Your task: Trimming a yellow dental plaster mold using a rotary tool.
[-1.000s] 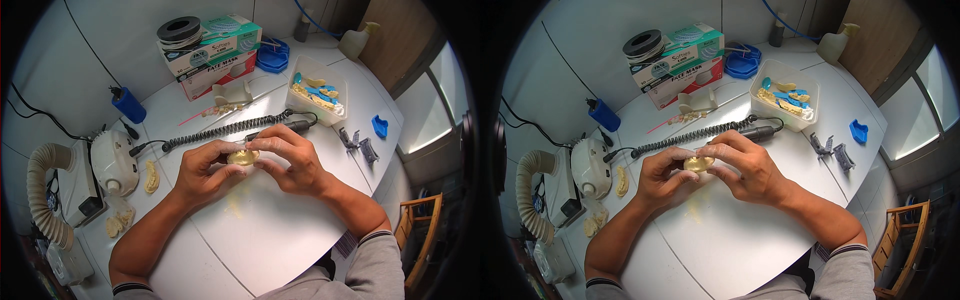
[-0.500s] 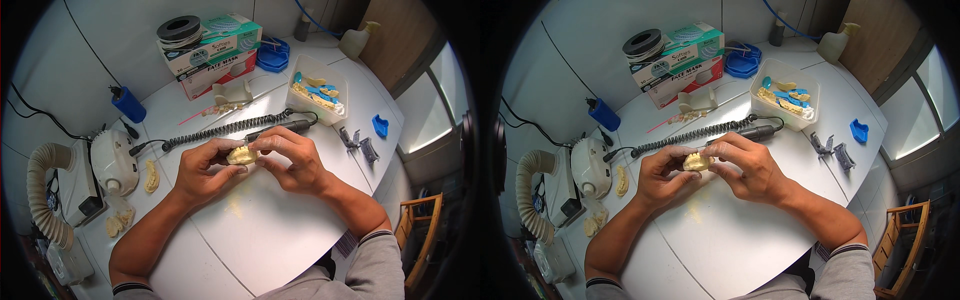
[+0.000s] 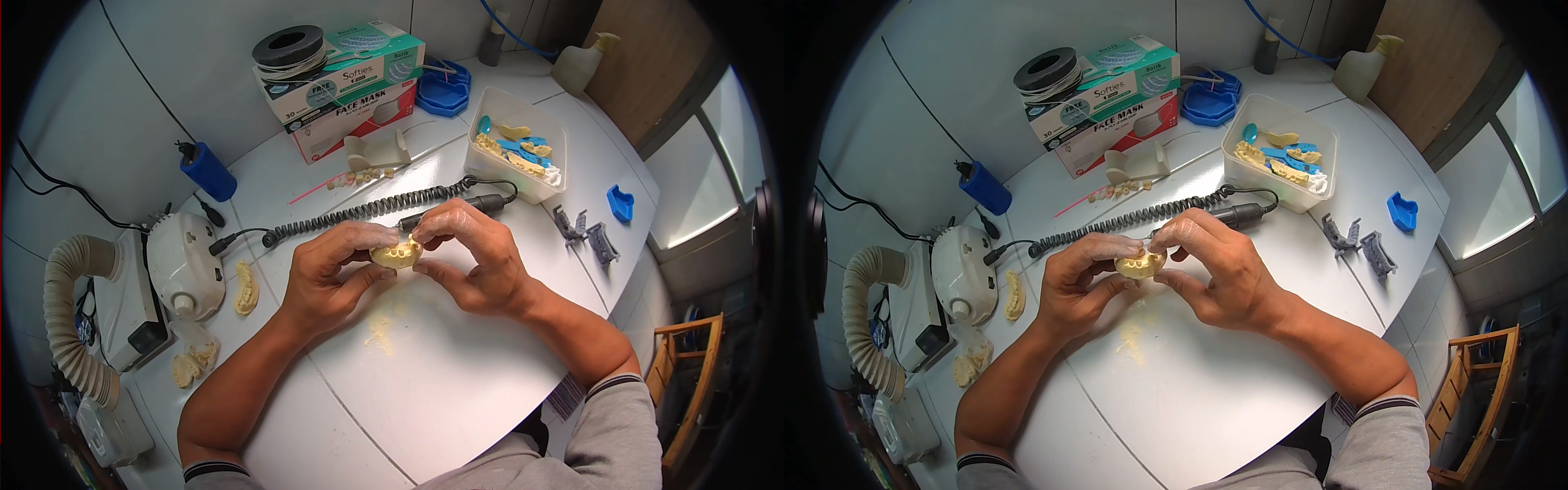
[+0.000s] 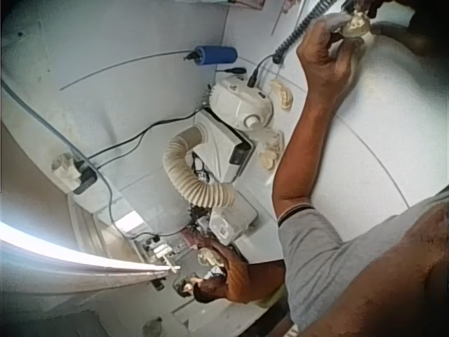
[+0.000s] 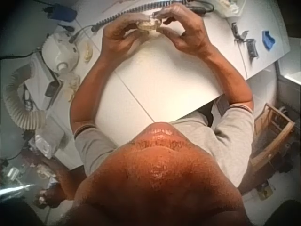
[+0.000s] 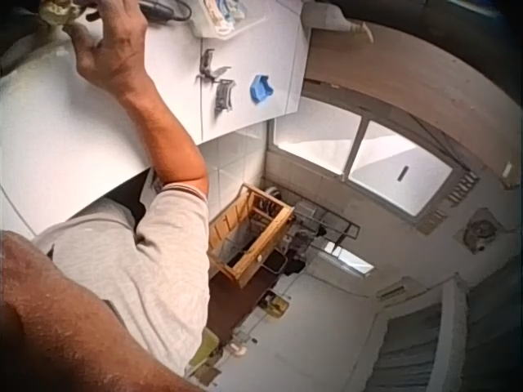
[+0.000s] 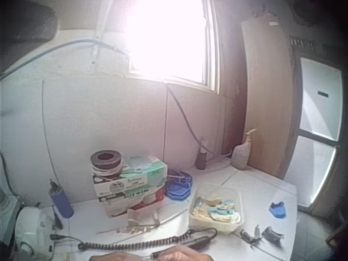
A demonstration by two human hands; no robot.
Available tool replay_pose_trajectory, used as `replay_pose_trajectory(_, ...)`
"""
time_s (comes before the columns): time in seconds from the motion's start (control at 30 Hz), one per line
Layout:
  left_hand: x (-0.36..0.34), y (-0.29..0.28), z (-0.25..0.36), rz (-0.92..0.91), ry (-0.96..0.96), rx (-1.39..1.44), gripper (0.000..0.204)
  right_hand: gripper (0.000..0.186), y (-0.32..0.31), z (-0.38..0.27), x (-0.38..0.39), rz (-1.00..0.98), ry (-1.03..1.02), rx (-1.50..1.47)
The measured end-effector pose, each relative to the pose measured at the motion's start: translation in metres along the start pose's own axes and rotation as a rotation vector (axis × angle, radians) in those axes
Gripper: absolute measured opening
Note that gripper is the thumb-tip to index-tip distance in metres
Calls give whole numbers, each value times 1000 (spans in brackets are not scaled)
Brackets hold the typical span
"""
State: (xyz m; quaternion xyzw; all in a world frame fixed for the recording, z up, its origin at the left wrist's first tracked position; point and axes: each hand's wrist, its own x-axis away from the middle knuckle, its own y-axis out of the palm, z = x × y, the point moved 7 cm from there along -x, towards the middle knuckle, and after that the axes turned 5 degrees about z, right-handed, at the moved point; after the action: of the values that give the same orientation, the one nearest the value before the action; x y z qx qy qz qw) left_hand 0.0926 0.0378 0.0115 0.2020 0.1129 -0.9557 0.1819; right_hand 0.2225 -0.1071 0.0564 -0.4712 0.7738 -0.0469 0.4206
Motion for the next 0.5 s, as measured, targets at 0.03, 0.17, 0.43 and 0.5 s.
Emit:
replay_pose_trajectory(0.03, 0, 0, 1, -8, 8, 7, 41, 37, 0, 0, 0, 0, 0, 1)
replay_pose_trajectory(0.17, -1, 0, 3, -25, 25, -24, 40, 38, -1, -1, 1, 15, -17, 22)
replay_pose_trajectory(0.43, 0, 0, 2, -35, 62, -67, 41, 37, 1, -1, 2, 10, -2, 18)
replay_pose_trajectory(0.5, 0, 0, 2, -37, 73, -79, 41, 36, 1, -1, 2, 9, 3, 18)
